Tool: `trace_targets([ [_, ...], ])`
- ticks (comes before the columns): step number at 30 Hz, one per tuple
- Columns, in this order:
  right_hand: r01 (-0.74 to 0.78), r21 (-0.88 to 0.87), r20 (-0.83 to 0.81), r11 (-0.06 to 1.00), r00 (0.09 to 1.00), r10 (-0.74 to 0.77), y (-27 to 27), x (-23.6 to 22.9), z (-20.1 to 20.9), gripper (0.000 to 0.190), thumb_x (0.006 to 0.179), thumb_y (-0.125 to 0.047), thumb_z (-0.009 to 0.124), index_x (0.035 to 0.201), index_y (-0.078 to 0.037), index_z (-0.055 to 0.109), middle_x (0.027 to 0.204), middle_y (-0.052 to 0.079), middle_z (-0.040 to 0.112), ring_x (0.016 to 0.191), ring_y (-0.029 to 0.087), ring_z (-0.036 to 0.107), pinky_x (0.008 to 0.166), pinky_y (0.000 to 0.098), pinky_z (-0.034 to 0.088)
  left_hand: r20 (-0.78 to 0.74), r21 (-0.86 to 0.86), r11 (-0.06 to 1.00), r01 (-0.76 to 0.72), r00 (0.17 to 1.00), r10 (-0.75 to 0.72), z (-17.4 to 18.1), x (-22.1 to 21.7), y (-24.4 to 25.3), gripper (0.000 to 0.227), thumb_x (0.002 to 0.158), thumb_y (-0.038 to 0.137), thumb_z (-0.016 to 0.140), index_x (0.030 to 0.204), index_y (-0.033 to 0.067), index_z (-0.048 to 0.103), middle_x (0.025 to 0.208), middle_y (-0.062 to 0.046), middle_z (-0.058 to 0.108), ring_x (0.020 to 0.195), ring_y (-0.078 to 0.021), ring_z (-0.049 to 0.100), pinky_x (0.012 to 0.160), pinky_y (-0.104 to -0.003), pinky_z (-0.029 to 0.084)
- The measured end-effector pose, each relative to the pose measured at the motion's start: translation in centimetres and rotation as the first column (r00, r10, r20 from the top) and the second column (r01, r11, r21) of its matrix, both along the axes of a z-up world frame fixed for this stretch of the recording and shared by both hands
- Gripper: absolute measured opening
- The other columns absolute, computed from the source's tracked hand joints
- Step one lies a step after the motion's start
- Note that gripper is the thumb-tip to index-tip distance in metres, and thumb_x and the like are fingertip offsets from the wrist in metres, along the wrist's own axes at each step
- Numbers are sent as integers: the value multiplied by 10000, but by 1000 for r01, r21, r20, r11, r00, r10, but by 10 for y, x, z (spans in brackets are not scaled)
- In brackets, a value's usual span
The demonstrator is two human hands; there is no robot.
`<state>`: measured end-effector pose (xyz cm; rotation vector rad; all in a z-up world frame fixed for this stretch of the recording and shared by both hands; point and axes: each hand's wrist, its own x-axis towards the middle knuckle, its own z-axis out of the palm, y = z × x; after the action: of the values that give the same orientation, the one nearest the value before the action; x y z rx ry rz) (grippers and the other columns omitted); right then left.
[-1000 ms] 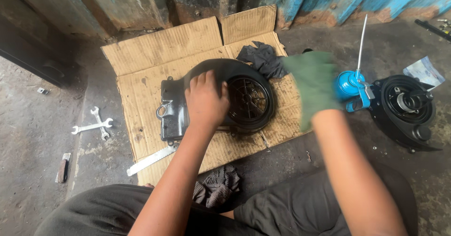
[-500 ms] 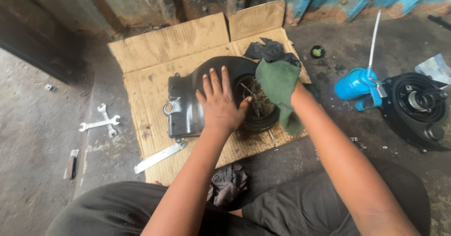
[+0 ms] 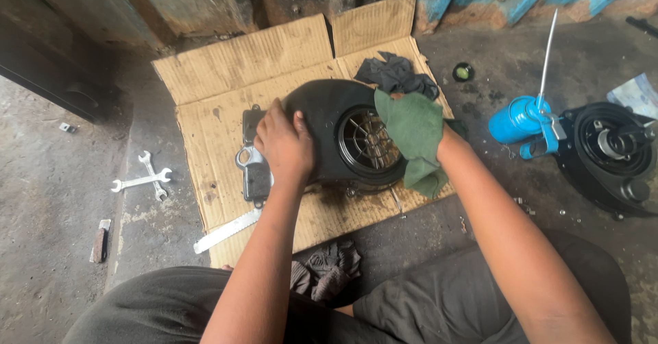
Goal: The person wipes the interior and exterior of a black plastic engine cover using a green cloth.
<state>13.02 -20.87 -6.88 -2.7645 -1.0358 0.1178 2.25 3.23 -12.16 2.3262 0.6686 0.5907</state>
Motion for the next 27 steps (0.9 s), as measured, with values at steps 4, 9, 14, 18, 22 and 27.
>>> trace_targets([
  [4, 24, 27, 2, 999, 1000, -24, -3, -2, -3, 179, 900, -120, 625, 1056, -57, 687, 929, 120, 694, 855, 245, 663, 757, 381, 540, -1, -11, 1000, -16, 1000, 16, -2, 3, 2, 526, 1033, 324, 534, 1458, 22, 461, 1457, -169, 528, 1387, -355, 408, 1146, -522, 248],
  [9, 43, 72, -25, 996, 999, -41, 4, -14, -10, 179, 908, -120, 623, 1065, -65, 687, 919, 102, 690, 840, 222, 656, 741, 367, 538, -2, -4, 1000, -19, 1000, 19, 0, 0, 2, 521, 1017, 309, 545, 1441, 16, 468, 1441, -172, 533, 1376, -356, 408, 1122, -537, 240],
  [14, 74, 94, -1, 993, 997, -74, -2, -17, -12, 178, 915, -119, 620, 1074, -73, 687, 910, 85, 685, 825, 200, 649, 726, 353, 535, -22, 5, 1000, -16, 1000, 16, 0, 1, 2, 504, 1029, 315, 544, 1435, 22, 482, 1451, -174, 533, 1378, -362, 414, 1131, -532, 260],
  [18, 88, 139, -2, 986, 996, -88, 2, -14, -9, 179, 921, -119, 618, 1082, -80, 687, 902, 71, 682, 813, 181, 643, 713, 342, 533, 9, 3, 1000, -19, 1000, 19, 3, 1, 0, 515, 1010, 304, 544, 1428, 8, 481, 1434, -178, 535, 1359, -362, 419, 1107, -544, 255],
  [22, 100, 201, -43, 974, 995, -94, 3, -15, -7, 179, 928, -119, 616, 1089, -86, 687, 895, 57, 679, 801, 163, 638, 701, 331, 531, 20, 2, 999, -43, 999, 43, 2, -3, -6, 510, 1011, 298, 537, 1437, 23, 483, 1431, -171, 544, 1362, -355, 430, 1117, -533, 267],
  [27, 234, 364, -349, 902, 932, -101, -22, -30, 13, 180, 935, -118, 614, 1098, -95, 687, 885, 40, 674, 786, 141, 631, 686, 317, 528, 6, -41, 998, -49, 999, 49, 5, -4, -3, 515, 1001, 295, 536, 1436, 26, 480, 1419, -165, 548, 1359, -347, 427, 1106, -544, 259],
])
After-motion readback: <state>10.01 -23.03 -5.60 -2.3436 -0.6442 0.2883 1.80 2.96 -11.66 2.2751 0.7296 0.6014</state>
